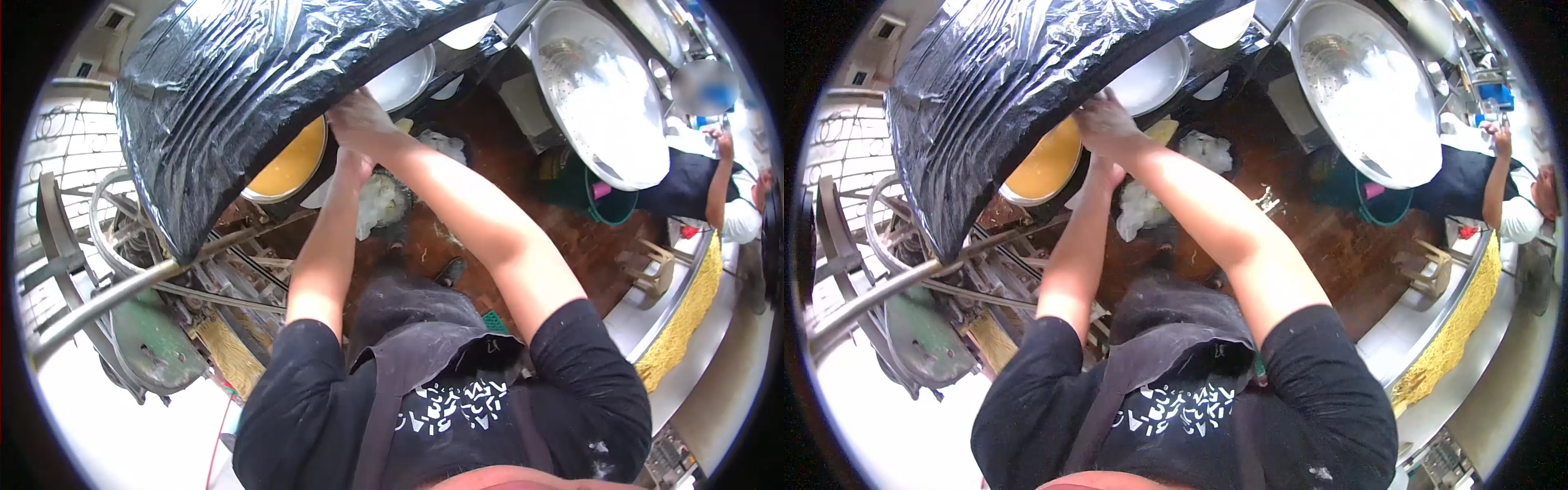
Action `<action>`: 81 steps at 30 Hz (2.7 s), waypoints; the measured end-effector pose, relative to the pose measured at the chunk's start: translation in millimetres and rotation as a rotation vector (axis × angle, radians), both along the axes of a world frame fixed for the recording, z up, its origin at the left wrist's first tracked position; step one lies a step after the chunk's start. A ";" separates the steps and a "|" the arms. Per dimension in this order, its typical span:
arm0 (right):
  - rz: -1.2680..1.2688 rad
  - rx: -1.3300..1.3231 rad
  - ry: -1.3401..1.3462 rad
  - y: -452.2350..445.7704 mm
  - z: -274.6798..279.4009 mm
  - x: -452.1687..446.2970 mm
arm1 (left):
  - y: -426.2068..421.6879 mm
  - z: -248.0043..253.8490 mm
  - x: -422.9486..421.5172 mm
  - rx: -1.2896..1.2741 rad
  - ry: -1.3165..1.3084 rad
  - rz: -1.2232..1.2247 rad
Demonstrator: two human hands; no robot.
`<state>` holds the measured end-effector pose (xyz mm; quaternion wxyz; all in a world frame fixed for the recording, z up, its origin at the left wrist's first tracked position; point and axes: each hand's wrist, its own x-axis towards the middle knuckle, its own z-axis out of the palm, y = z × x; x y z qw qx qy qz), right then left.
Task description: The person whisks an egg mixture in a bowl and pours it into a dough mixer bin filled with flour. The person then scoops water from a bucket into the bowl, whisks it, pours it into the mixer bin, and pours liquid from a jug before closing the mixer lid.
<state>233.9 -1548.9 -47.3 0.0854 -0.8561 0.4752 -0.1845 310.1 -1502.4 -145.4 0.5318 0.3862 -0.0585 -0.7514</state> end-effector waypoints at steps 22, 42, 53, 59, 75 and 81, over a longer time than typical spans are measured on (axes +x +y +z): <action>-0.190 0.533 0.119 71.6 17.4 -37.9 | 7.2 -133.2 -5.5 0.121 0.235 -0.348; -0.267 0.541 0.069 114.6 -28.2 -33.3 | 52.2 -68.0 185.4 0.020 -0.137 0.336; -0.328 0.689 -0.065 212.1 5.0 -75.6 | 144.2 -56.3 192.6 0.179 -0.302 0.267; -0.506 0.645 -0.047 375.4 25.5 -131.9 | 235.8 -31.0 175.6 0.169 -0.467 -0.059; -1.658 0.284 -0.168 1012.4 102.6 -143.8 | 579.0 37.0 -169.0 -0.429 -0.435 -1.556; -2.168 0.513 -0.315 1181.4 159.6 -151.0 | 794.1 72.4 -317.8 -0.099 -0.253 -1.834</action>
